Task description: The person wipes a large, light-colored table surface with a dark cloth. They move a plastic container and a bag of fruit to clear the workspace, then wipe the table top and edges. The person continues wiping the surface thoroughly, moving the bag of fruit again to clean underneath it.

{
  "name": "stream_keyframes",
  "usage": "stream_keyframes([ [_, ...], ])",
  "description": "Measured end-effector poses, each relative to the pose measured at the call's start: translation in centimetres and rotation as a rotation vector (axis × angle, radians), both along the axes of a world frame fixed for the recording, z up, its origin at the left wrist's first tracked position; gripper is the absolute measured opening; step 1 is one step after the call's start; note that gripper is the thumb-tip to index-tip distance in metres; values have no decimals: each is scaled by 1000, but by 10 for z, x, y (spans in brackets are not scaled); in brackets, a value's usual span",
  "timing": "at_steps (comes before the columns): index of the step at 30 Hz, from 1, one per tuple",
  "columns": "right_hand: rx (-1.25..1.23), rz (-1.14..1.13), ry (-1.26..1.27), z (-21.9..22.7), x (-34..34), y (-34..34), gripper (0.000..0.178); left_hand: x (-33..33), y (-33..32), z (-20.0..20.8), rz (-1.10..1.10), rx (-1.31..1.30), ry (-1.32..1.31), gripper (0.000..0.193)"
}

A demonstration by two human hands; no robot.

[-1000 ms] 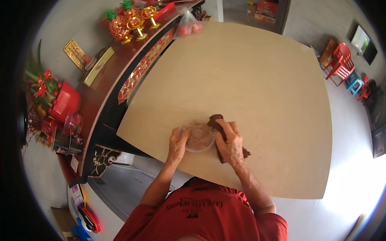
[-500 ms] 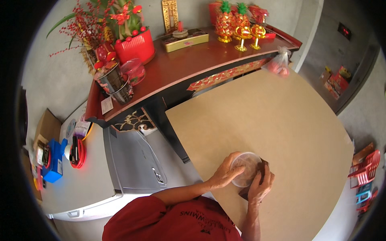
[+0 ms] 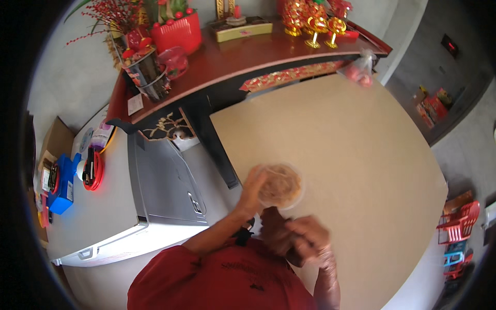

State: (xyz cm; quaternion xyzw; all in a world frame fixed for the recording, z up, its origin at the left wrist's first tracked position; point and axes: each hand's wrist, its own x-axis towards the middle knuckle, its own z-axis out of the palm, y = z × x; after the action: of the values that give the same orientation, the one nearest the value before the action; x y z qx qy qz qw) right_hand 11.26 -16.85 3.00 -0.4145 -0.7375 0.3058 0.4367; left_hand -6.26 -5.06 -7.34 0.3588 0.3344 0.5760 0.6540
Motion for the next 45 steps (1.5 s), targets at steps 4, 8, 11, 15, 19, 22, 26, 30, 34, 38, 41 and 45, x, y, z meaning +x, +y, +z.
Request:
stream_keyframes([
  [4, -63, -573, 505, 12, 8, 18, 30, -16, -21, 42, -172, -170, -326, 44],
  [8, -73, -380, 511, -14, -15, 51, 30, -8, -44, 47, -288, -162, -424, 44],
  [11, -286, -232, 817, -20, -17, 52, 31, -13, -53, 41, -238, -196, -482, 44],
  [15, -407, -189, 683, -43, -35, 38, 40, -10, -61, 46, -90, -159, -543, 45],
  [19, -661, -100, 1013, -28, -81, 17, 35, -20, -65, 68, 207, -113, -255, 46],
  [22, -598, -125, 923, -45, -90, 19, 32, -30, -63, 60, 323, -67, -141, 43],
  [26, -702, 6, 666, -46, -93, 11, 28, -47, -60, 47, 403, -89, -55, 41],
  [30, -504, 4, 421, -22, -99, 4, 26, -65, -55, 43, 452, -200, -119, 47],
  [34, -45, -222, 209, -21, -127, 34, 36, -81, -57, 58, 337, -332, -343, 52],
  [38, -55, -105, 149, -52, -137, 37, 33, -104, -46, 30, 155, -271, -534, 48],
  [41, 88, -25, -56, -47, -145, 41, 32, -119, -34, 27, 304, -211, -442, 46],
  [45, 244, -278, -197, -40, -124, 61, 29, -157, -36, 71, 207, -114, -257, 53],
])
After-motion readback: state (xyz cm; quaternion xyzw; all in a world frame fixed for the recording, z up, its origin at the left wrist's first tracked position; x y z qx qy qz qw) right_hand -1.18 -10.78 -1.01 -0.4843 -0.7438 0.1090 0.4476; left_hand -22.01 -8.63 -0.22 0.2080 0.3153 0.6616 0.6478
